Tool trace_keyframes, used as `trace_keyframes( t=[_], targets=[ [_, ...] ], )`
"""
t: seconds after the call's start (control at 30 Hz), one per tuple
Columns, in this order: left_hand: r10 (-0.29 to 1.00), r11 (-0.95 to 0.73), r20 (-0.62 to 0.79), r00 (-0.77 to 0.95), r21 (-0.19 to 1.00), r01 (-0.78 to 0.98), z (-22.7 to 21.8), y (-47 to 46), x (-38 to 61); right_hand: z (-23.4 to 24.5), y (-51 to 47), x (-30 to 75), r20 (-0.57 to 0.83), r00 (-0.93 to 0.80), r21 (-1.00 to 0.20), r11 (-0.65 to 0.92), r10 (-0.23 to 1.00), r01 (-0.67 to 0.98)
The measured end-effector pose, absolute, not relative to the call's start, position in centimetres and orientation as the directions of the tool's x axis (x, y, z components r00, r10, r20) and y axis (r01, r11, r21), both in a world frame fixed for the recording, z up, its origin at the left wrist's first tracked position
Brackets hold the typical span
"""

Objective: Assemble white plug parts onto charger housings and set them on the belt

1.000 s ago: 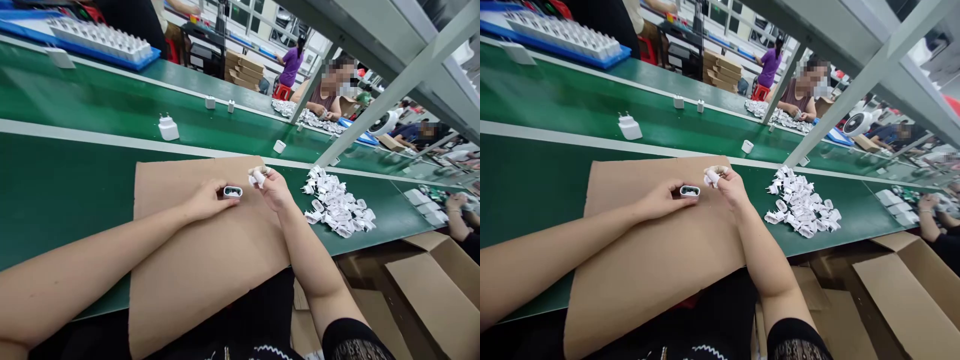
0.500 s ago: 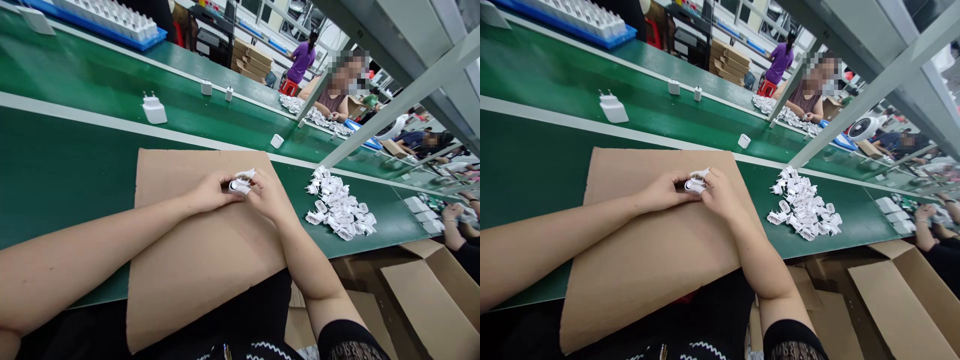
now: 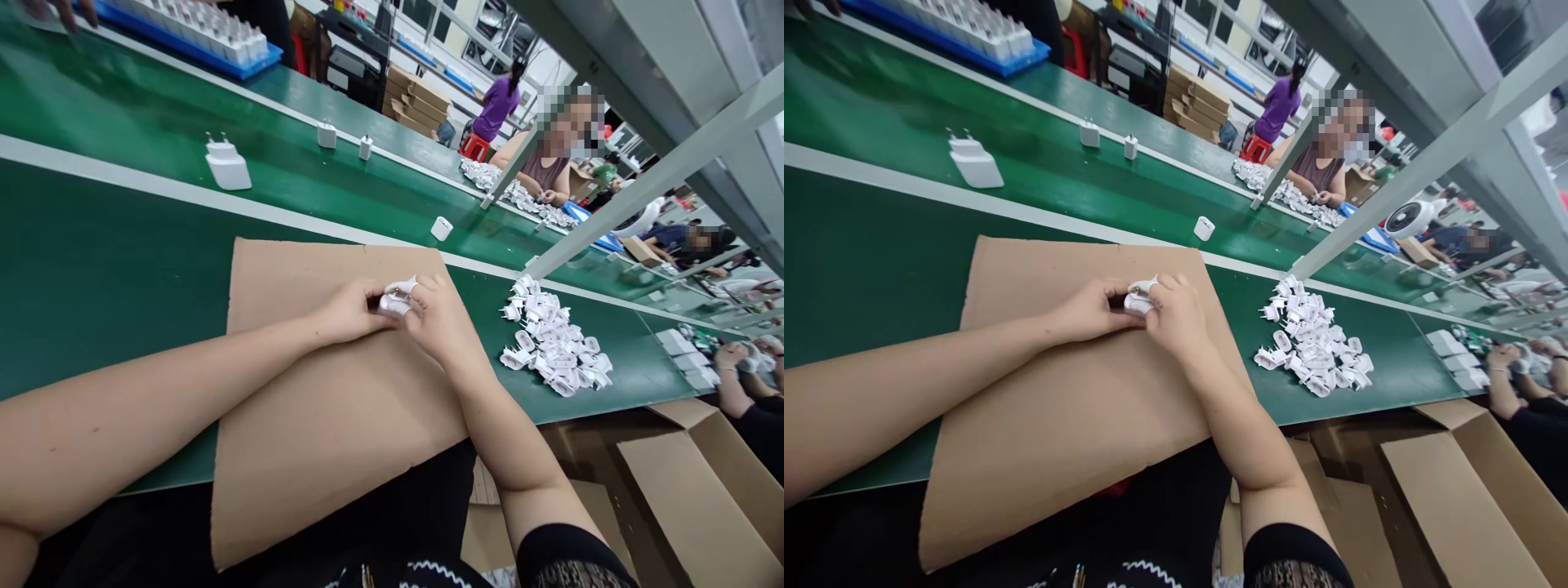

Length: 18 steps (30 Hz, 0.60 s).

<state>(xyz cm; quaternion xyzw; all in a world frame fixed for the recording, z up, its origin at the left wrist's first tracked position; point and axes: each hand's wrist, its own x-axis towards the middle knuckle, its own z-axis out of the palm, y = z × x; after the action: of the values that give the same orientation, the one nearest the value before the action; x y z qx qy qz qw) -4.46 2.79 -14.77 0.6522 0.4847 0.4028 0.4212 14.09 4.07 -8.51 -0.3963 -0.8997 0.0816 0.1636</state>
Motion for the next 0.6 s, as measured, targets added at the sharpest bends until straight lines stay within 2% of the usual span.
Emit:
trace_keyframes(
  t=[0.17,0.3,0.37,0.5,0.6],
  targets=[
    [0.978,-0.159,0.109,0.180,0.943,0.293,-14.6,2.6,-4.3,-8.7,3.8,13.3,0.217,-0.605,-0.234,0.643,0.766,0.729],
    [0.979,-0.164,0.116,0.169,0.937,0.307,-14.6,2.5,-4.2,-9.4,3.9,13.0,0.244,-0.563,-0.262,0.612,0.790,0.746],
    [0.980,-0.162,0.114,0.164,0.933,0.321,-14.5,2.4,-4.1,-9.9,4.0,13.0,0.241,-0.537,-0.305,0.589,0.808,0.749],
    [0.988,-0.124,0.080,0.134,0.922,0.367,-14.4,2.2,-3.8,-10.6,4.1,13.3,0.224,-0.465,-0.505,0.510,0.856,0.696],
    [0.989,-0.125,0.084,0.122,0.915,0.383,-14.4,2.0,-3.7,-10.9,4.2,13.6,0.247,-0.438,-0.529,0.499,0.864,0.686]
  ],
)
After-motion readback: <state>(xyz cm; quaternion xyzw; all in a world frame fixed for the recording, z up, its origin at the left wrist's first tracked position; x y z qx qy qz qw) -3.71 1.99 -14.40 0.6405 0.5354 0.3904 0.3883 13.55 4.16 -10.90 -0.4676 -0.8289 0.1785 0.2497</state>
